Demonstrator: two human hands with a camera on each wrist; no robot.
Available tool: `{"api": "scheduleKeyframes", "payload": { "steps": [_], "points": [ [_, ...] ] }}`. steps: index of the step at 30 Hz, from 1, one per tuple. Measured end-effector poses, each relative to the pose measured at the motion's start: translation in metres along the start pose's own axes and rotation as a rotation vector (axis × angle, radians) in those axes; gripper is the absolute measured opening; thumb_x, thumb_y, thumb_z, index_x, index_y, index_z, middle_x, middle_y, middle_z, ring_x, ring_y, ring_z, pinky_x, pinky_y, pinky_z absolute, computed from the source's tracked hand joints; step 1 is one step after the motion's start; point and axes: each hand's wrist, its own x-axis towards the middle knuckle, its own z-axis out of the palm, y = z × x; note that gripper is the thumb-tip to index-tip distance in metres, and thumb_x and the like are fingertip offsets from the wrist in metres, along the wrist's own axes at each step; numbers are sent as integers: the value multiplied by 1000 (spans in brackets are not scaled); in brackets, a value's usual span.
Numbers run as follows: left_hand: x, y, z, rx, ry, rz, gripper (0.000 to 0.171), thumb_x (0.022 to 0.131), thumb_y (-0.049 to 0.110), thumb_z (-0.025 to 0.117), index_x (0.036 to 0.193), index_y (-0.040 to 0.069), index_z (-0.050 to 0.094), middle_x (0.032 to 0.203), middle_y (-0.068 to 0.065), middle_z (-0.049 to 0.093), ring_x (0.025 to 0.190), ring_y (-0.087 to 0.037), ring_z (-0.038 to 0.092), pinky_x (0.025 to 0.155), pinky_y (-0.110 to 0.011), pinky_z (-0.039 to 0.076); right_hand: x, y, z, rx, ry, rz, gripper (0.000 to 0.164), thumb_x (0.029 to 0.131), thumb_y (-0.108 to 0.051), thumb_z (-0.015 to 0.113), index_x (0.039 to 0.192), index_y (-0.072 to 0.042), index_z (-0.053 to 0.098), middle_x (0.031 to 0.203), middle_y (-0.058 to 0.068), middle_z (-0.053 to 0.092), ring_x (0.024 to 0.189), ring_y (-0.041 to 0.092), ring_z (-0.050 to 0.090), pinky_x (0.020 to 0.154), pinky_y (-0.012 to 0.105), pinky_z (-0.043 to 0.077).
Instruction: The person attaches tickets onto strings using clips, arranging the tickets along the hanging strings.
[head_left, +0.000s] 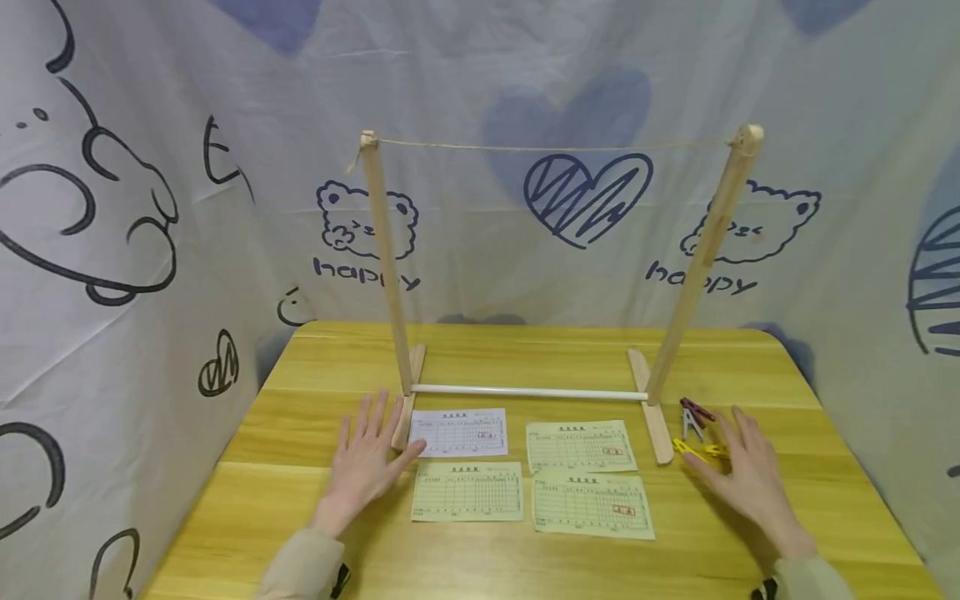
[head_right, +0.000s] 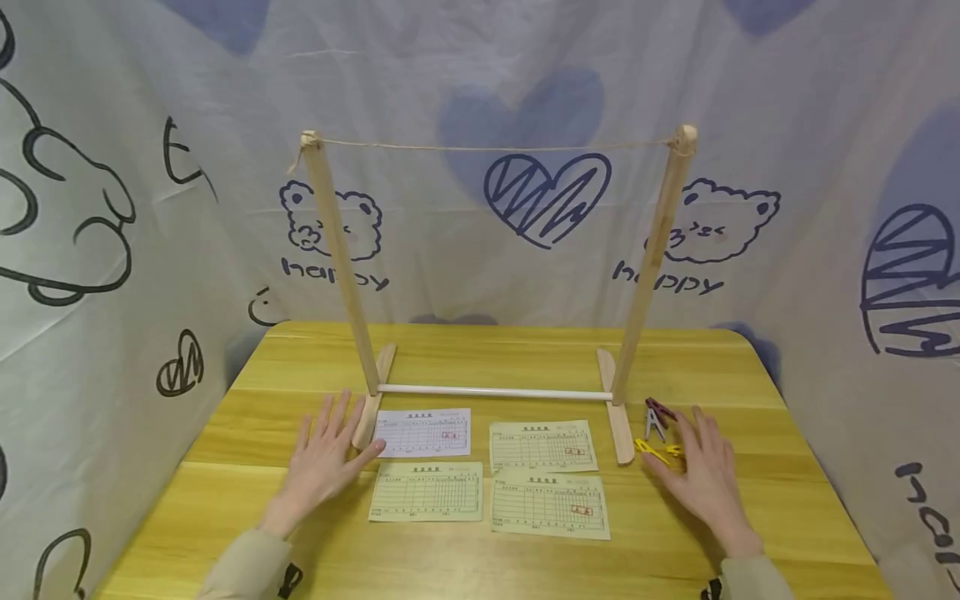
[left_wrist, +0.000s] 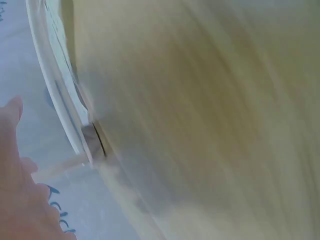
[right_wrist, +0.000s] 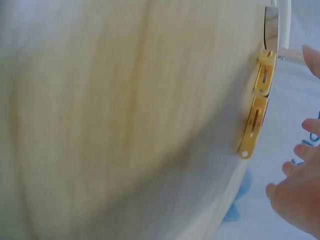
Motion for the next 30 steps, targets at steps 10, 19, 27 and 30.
{"api": "scheduleKeyframes", "payload": {
  "steps": [10, 19, 27, 30],
  "points": [
    [-4, 29, 5, -108, -5, 87, 85, 98, 59, 53, 161, 15, 19, 171, -11, 8, 159, -36, 4, 126, -66, 8, -4, -6, -1, 75, -4, 123, 74, 84, -36, 82, 134, 8, 50, 118, 33, 48, 110, 49, 43, 85, 60, 40],
    [-1, 44, 20, -279, -62, 199, 87, 95, 51, 62, 161, 11, 22, 169, -17, 16, 157, -41, 10, 127, -61, 9, -5, -8, 0, 96, -17, 145, 51, 79, -28, 87, 110, 6, 65, 87, 10, 57, 75, 13, 46, 63, 24, 39],
    [3, 59, 27, -482, -129, 258, 80, 89, 45, 75, 150, 5, 43, 159, -20, 37, 151, -41, 29, 121, -63, 27, -3, -9, -1, 159, -126, 297, 55, 84, -36, 82, 113, 8, 63, 85, 9, 60, 69, 8, 48, 57, 20, 40],
    [3, 64, 29, -498, -139, 296, 66, 87, 41, 78, 137, 4, 55, 144, -15, 52, 137, -35, 45, 115, -59, 39, -1, -7, 0, 166, -158, 328, 57, 85, -38, 82, 114, 8, 64, 86, 9, 61, 70, 11, 49, 57, 21, 40]
  ]
}}
